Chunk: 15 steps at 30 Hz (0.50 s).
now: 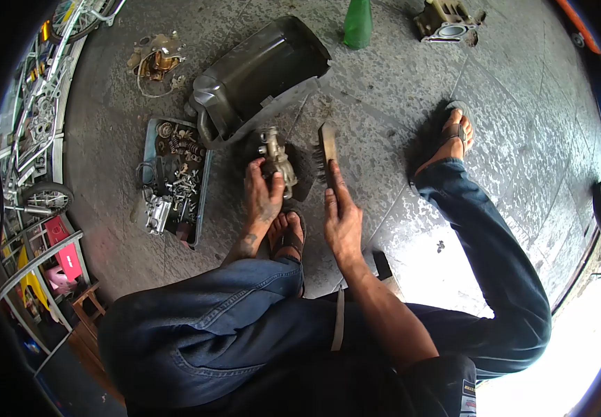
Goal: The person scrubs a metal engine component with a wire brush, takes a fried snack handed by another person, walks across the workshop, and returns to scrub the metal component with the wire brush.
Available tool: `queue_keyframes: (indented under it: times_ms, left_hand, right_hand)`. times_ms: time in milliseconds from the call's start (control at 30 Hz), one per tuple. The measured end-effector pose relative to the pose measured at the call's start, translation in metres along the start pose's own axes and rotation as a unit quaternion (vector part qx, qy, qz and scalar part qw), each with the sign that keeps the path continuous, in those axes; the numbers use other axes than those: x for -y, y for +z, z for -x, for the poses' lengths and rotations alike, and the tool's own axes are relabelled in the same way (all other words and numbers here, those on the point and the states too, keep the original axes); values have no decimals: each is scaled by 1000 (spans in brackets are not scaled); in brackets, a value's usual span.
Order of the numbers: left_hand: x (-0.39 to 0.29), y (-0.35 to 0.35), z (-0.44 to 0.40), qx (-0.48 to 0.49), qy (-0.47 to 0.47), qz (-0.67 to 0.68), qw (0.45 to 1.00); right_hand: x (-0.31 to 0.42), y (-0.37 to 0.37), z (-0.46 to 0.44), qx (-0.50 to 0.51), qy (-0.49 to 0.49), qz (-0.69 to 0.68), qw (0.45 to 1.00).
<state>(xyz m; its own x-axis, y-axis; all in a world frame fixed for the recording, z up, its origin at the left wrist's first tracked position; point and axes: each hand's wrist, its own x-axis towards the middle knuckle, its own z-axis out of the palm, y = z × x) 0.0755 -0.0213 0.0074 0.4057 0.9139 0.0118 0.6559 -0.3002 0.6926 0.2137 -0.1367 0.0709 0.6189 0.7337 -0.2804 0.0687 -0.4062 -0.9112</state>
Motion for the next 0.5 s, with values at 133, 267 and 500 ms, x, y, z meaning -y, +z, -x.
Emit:
queue_keyframes:
  times_ms: [133, 267, 500]
  left_hand:
    - [-29, 9, -1, 59, 6, -164, 985]
    - [-24, 11, -4, 29, -5, -198, 980]
    - [-21, 23, -4, -23, -28, -128, 991]
  right_hand:
    - [-18, 8, 17, 14, 19, -10, 1000]
    - [-42, 13, 27, 31, -2, -11, 999]
    - [-51, 24, 6, 62, -45, 16, 997]
